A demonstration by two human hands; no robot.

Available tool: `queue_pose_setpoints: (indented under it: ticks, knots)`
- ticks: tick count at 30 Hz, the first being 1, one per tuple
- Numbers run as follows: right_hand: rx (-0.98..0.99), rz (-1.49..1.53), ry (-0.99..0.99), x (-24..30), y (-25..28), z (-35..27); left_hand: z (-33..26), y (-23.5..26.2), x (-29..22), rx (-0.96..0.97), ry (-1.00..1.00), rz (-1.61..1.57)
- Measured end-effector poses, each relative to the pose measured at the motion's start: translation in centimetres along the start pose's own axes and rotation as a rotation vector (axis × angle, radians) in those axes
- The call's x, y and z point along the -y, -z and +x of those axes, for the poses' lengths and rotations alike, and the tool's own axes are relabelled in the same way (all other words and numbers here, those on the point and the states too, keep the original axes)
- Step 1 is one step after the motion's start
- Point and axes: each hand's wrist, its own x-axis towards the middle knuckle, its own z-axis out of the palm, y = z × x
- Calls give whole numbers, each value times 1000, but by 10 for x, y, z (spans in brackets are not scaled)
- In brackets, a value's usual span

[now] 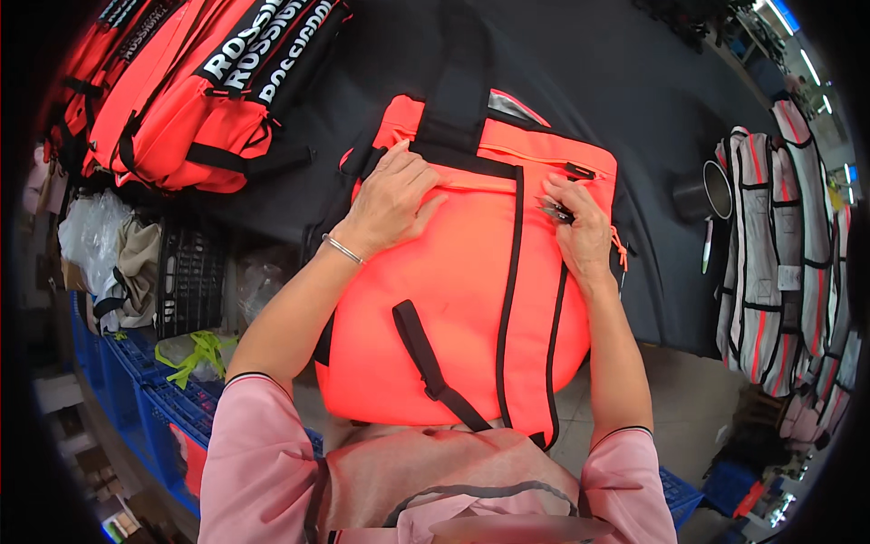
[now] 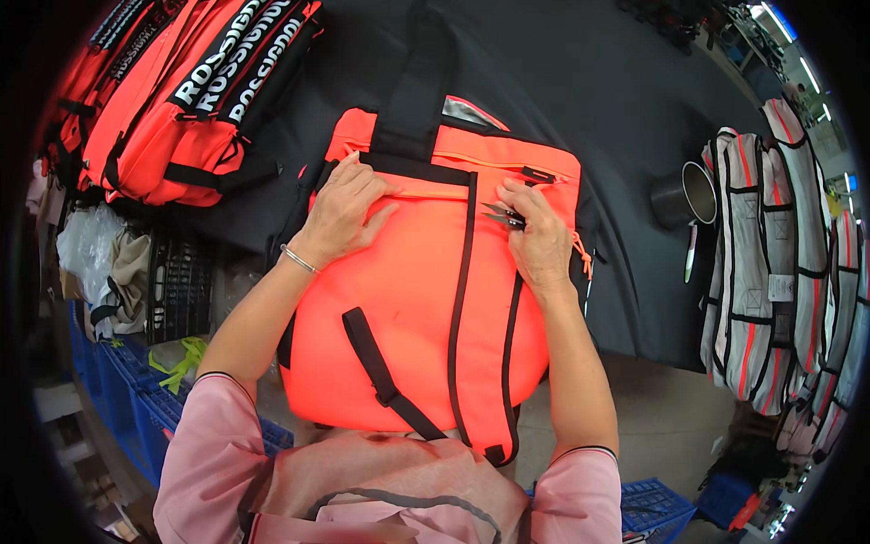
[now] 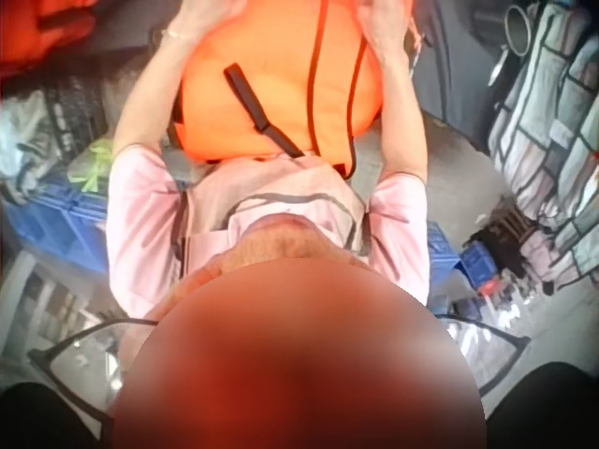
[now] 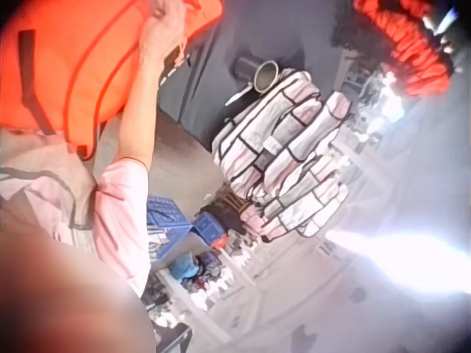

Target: Trimming loose threads and inspecting seams on backpacks and laptop sleeves at a garment factory.

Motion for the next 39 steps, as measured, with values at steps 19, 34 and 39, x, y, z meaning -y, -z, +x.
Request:
queue_pose_setpoints:
  ticks: [19, 34, 39]
  knots:
    - [176, 757, -767, 56, -70, 189, -4, -5, -2, -82, 32, -63]
    - [-128, 759, -188, 112, -24, 52, 78, 50, 1, -643, 745, -1237]
    - [-7, 783, -189, 124, -26, 6, 135, 88, 34, -621, 793, -1440]
